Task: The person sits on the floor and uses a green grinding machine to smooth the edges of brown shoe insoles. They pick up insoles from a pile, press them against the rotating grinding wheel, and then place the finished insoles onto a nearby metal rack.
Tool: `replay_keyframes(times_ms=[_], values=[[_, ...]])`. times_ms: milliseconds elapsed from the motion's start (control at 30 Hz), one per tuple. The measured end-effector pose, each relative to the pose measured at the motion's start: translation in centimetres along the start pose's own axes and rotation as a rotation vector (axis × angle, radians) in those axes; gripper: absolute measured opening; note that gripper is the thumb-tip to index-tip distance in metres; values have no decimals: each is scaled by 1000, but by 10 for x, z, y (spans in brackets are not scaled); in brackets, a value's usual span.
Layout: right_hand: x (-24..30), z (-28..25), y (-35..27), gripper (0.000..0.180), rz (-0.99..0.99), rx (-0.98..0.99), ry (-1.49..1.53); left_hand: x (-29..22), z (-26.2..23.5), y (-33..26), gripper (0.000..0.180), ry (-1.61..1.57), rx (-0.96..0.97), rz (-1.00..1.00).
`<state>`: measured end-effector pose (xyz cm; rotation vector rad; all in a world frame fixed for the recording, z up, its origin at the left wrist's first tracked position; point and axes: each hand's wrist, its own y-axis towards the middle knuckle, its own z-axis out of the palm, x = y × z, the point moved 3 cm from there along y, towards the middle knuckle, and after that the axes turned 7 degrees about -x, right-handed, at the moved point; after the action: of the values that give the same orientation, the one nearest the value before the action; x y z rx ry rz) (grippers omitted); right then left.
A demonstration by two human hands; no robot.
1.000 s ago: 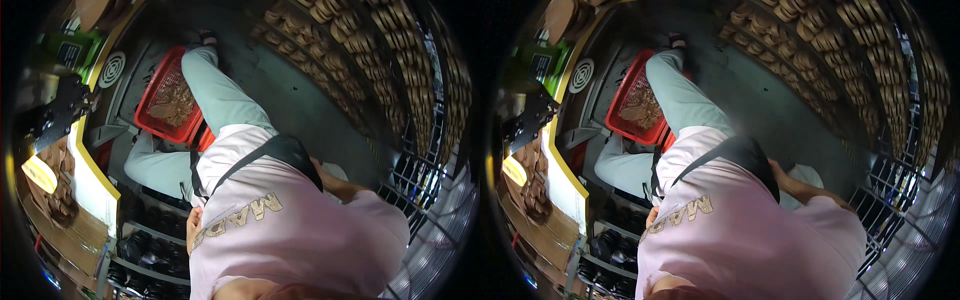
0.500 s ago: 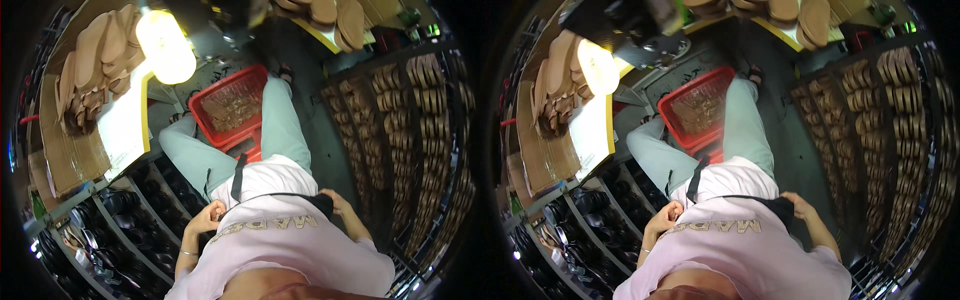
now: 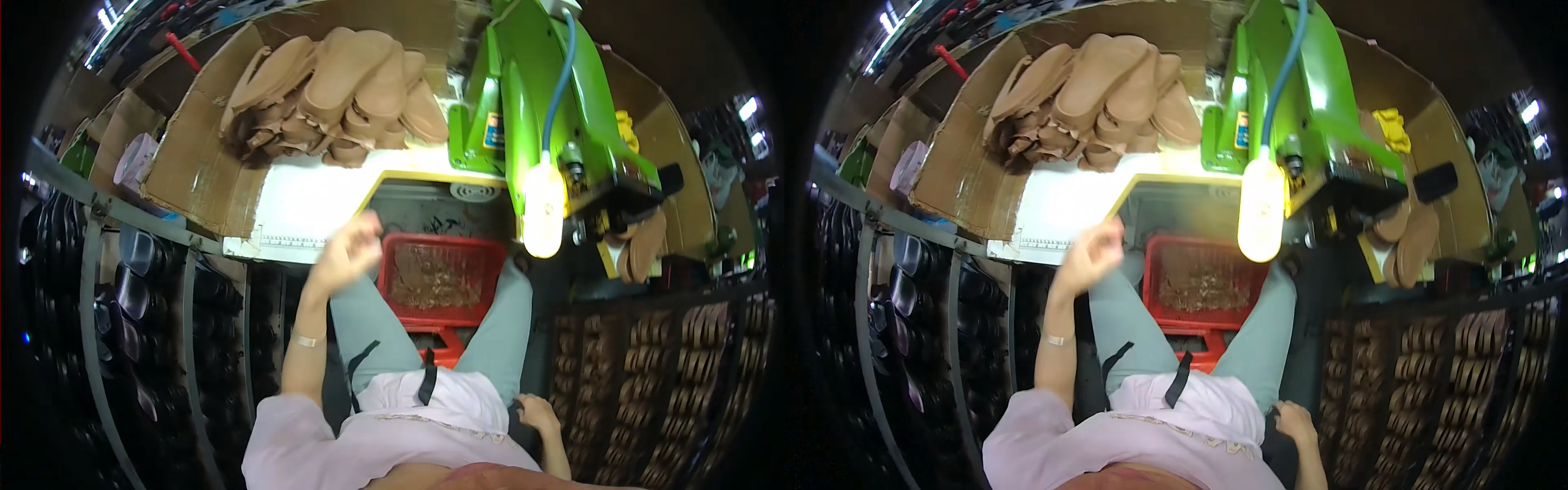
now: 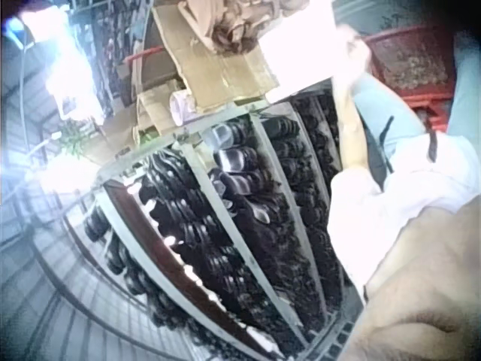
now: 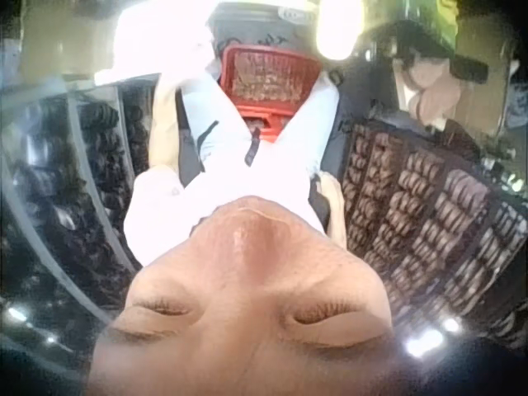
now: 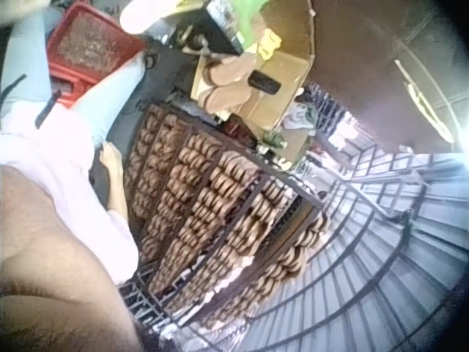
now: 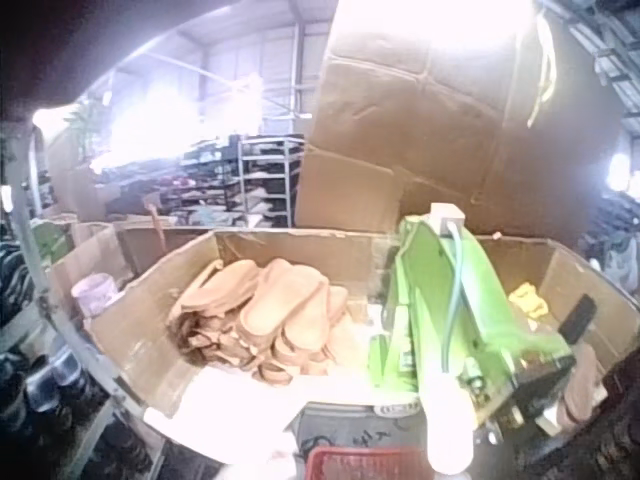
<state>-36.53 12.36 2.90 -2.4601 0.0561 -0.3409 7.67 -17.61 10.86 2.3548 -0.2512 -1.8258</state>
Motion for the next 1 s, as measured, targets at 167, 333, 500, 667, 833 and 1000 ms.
replay_keyframes(times_ms=[167,333,500,667,833,1000], values=[[40,-72,75,28,-192,-283,-116,40,-92,163,66,48,-1078,-92],[73,-84,125,30,-337,-328,-49,20,-75,190,43,314,-1051,-17],[124,-99,144,38,-518,-425,220,-59,-48,64,48,-77,-1203,495],[146,-98,159,102,-441,-263,1616,-103,28,-67,66,-67,-1009,452],[98,-36,152,82,-269,142,1606,-64,133,-63,52,-652,-445,-218],[80,-12,114,67,-167,67,1758,-47,208,-72,46,-614,89,-352]])
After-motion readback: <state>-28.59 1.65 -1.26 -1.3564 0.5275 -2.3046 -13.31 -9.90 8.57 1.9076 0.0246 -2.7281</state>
